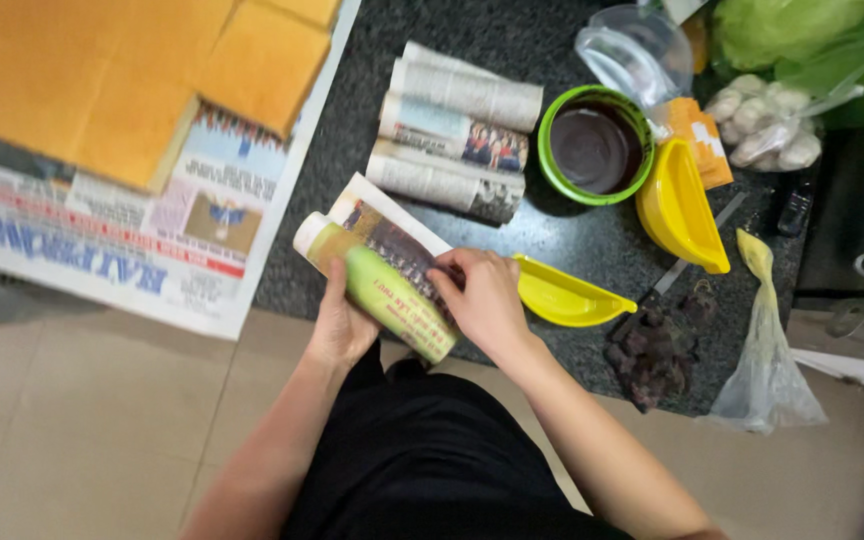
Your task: The person applies yellow sauce to cake slices and bread rolls using a piping bag, wraps the items in newspaper, and places them into plastic containers. They also wipe the kitchen counter with a cloth.
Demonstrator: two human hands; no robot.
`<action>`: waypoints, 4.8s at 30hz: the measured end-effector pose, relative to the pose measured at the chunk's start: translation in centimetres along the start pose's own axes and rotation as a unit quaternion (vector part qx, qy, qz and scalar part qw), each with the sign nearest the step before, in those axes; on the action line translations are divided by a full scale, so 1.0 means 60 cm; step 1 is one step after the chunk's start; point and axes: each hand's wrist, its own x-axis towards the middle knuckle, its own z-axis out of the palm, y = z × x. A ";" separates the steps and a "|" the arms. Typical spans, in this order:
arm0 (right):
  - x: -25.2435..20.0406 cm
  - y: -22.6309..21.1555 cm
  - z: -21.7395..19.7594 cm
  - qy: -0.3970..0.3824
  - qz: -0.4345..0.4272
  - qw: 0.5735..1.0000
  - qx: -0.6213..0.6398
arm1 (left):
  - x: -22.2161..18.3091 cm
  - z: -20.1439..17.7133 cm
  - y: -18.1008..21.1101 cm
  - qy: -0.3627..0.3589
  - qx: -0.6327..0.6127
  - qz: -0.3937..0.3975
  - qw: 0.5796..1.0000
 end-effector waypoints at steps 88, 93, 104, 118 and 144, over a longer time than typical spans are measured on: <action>-0.067 0.123 0.224 0.012 0.074 0.993 0.088 | 0.093 0.150 0.274 -0.175 0.312 -0.014 0.934; -0.076 0.112 0.203 0.061 0.043 0.989 0.126 | 0.075 0.142 0.225 -0.243 0.179 -0.059 0.951; -0.188 0.159 0.142 0.260 0.184 0.892 0.319 | 0.058 0.157 0.080 -0.255 0.088 -0.197 0.943; -0.167 0.241 -0.231 0.241 -0.043 0.949 0.201 | 0.125 0.300 -0.071 -0.325 0.623 -0.287 0.651; -0.135 0.294 -0.175 0.079 -0.146 0.975 -0.151 | 0.106 0.300 -0.187 -0.472 0.776 0.314 0.278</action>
